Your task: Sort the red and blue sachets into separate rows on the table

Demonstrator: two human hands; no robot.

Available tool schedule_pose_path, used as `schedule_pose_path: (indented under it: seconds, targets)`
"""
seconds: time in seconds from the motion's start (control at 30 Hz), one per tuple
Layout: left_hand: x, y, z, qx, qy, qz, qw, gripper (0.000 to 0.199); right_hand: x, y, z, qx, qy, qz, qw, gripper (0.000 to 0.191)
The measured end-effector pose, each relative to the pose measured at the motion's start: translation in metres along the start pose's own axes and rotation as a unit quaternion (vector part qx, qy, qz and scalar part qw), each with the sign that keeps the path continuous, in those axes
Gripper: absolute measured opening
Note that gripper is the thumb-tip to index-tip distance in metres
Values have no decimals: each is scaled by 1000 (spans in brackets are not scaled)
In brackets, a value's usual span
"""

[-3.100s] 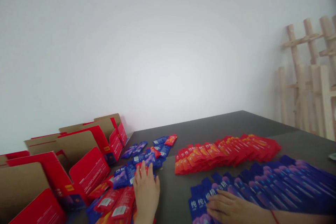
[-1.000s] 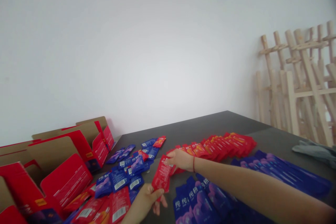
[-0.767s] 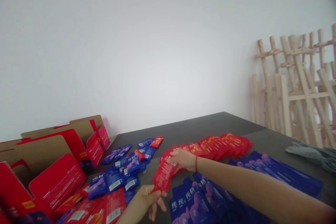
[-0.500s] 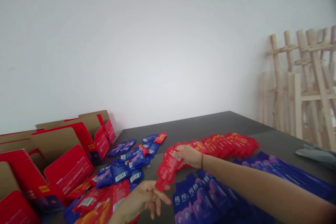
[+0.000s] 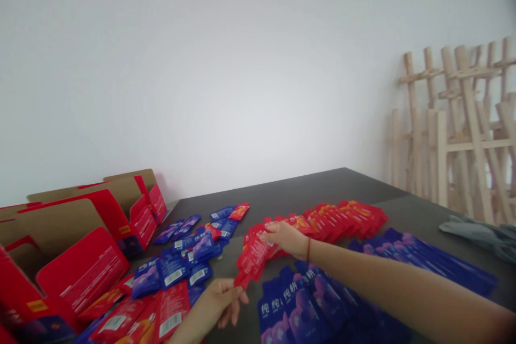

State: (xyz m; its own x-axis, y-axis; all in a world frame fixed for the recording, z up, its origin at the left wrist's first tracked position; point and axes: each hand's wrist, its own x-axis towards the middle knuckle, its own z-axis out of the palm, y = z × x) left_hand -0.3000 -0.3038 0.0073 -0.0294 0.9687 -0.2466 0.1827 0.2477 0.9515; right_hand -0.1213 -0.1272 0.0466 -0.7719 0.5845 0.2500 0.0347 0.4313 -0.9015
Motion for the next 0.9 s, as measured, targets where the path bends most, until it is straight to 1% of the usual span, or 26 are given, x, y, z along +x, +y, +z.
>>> schedule_pose_path:
  seconds: [0.07, 0.13, 0.17, 0.23, 0.33, 0.43, 0.53, 0.67, 0.8, 0.9]
  targets:
    - [6, -4, -8, 13, 63, 15, 998, 61, 4, -3, -19, -73, 26, -23, 997, 32]
    - [11, -5, -14, 5, 135, 33, 990, 63, 6, -5, -40, -151, 45, -52, 986, 35]
    - [13, -5, -15, -4, 166, 42, 985, 62, 7, -6, -49, -189, 44, -68, 979, 34]
    - [15, -4, -16, -14, 202, 55, 978, 61, 7, -3, -60, -259, 12, -96, 961, 31]
    - [14, -3, -15, -7, 228, 62, 972, 59, 4, 9, -60, -343, -69, -130, 928, 32]
    - [13, -4, -16, 6, 252, 75, 965, 61, 2, 27, -53, -399, -111, -150, 898, 34]
    - [13, -6, -18, 11, 272, 90, 958, 62, 3, 43, -52, -437, -109, -155, 879, 36]
    - [13, -7, -19, 24, 289, 90, 953, 61, -1, 56, -58, -459, -113, -153, 868, 37]
    - [13, -7, -16, 43, 285, 88, 954, 64, -16, 60, -61, -463, -127, -153, 864, 52]
    - [13, -6, -14, 48, 288, 84, 953, 68, -24, 55, -63, -467, -138, -153, 860, 61]
